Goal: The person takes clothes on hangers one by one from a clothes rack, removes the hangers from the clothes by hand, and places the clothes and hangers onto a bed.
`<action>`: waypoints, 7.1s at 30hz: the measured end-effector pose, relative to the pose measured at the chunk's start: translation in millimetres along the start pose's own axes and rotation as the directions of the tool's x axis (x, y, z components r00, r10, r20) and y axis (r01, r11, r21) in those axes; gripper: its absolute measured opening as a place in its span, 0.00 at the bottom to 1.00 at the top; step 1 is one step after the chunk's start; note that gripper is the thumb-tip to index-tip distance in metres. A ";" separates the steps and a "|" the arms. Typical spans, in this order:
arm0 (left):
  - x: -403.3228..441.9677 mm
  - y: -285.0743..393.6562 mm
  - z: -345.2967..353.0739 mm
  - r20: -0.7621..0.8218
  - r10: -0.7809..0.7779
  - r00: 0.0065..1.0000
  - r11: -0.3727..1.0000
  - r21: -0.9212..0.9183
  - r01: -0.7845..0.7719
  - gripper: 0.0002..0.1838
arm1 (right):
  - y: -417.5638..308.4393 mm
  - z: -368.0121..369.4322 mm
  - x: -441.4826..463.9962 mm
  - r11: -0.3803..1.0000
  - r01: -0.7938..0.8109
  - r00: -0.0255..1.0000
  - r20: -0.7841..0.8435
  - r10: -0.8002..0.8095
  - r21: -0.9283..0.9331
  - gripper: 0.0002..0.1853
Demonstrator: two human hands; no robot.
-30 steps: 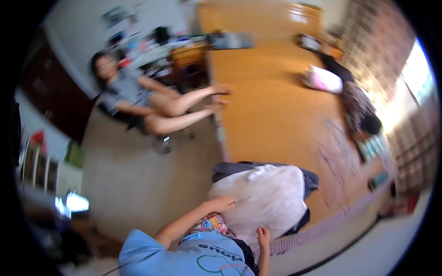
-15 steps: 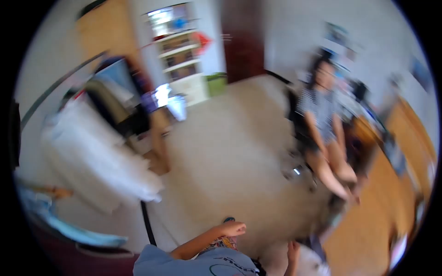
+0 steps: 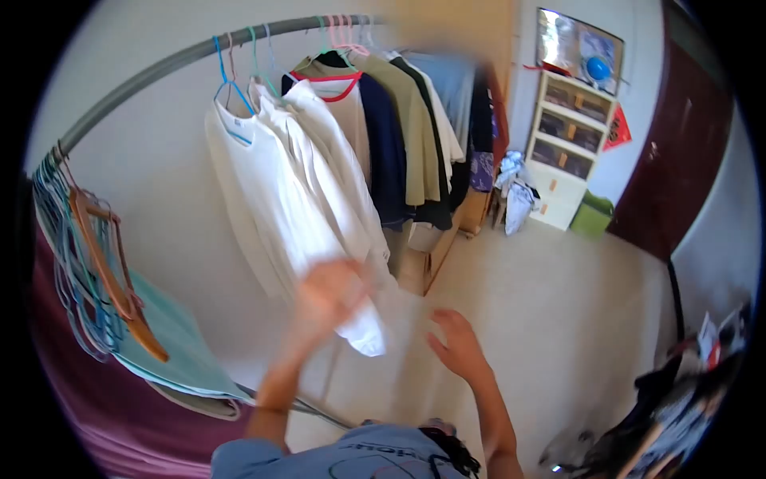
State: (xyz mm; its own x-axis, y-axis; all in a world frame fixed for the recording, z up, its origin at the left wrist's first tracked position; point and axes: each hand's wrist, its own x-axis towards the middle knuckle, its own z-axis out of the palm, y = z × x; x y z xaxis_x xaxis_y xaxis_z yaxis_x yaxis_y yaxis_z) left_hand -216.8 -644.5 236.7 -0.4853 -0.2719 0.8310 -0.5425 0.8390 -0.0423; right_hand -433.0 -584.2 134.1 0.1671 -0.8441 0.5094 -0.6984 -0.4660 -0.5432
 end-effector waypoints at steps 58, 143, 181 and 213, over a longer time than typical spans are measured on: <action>-15.3 345.1 87.2 -0.761 -0.619 0.195 -0.704 0.648 0.291 0.06 | -129.3 84.1 10.1 0.144 -0.222 -0.360 0.056 -0.931 0.964 0.10; -279.2 187.7 101.0 0.852 0.337 0.401 0.705 -0.511 0.492 0.13 | -86.1 59.1 -398.7 0.605 -0.793 0.553 -0.512 0.658 -0.079 0.09; 112.7 -178.7 -44.8 -0.297 -0.800 0.522 0.553 -0.026 0.833 0.10 | 104.8 25.1 271.3 0.451 0.495 0.626 0.055 -0.778 0.743 0.07; 232.5 318.6 221.7 -0.646 -0.689 -0.329 -0.725 0.602 0.334 0.07 | 70.5 -47.4 133.2 -0.208 -0.427 -0.055 -0.254 -0.966 0.880 0.31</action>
State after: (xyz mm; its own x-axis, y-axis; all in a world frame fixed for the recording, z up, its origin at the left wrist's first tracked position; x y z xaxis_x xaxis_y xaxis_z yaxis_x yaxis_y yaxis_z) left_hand -654.5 -545.0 293.5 0.9763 -0.1838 0.1139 -0.1820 -0.9830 -0.0258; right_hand -493.0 -717.0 195.3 0.4880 0.5636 0.6664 0.6863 0.2239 -0.6920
